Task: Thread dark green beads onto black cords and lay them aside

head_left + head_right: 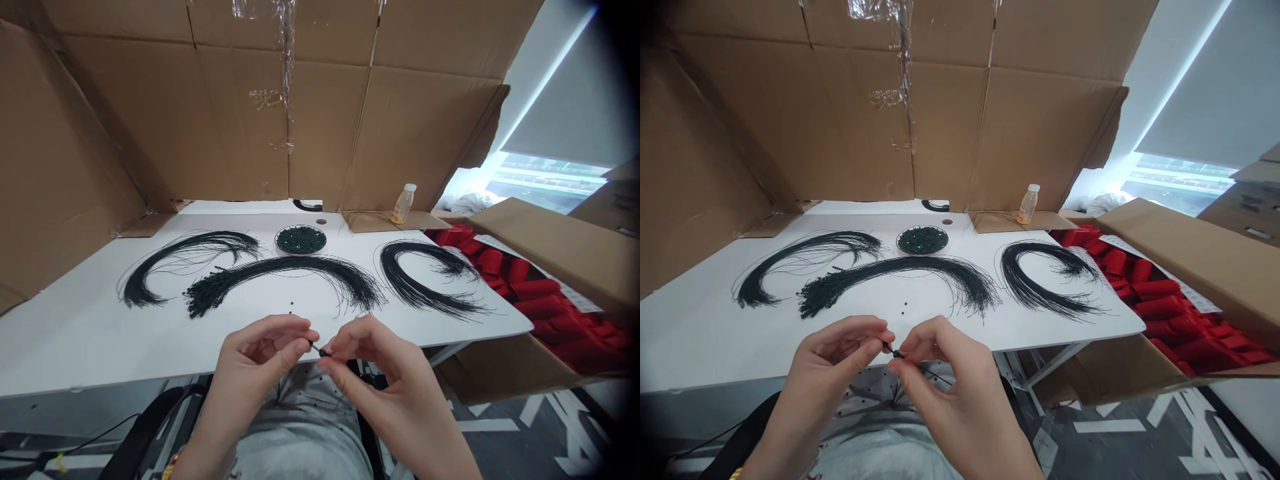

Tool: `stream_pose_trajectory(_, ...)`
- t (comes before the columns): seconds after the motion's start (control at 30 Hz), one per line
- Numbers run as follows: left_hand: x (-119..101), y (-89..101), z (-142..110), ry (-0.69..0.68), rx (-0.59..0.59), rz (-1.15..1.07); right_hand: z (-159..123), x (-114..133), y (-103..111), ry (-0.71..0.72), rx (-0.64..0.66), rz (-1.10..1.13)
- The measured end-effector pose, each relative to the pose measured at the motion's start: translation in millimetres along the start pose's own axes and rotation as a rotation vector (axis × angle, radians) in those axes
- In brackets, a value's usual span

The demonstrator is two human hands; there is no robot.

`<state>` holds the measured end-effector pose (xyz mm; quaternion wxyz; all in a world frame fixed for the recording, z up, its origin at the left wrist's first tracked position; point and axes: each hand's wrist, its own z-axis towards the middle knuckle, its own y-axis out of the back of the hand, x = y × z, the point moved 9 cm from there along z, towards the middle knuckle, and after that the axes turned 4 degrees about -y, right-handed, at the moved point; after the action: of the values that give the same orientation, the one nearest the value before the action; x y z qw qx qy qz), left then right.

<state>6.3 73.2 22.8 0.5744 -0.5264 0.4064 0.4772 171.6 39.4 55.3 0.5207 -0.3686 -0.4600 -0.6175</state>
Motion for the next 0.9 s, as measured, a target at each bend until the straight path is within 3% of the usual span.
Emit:
stream_pose_trajectory(0.23,6,-7.6,6,-0.011,0.172,0.001,0,1,-1,0.007,0.004,0.019)
stream_pose_trajectory(0.5,8,-9.8,11,-0.065,0.329,0.175,1,-5,3,-0.008,-0.014,-0.009)
stream_pose_trajectory(0.6,2,-11.6,9,-0.117,0.332,0.233,2,-6,4,0.01,-0.013,-0.068)
stream_pose_trajectory(0.77,-12,-10.2,4,-0.33,0.225,0.311,4,0,1,0.087,0.004,-0.181)
stream_pose_trajectory(0.9,-12,-15.3,0,-0.399,0.27,0.325,6,-4,-4,0.023,0.045,-0.167)
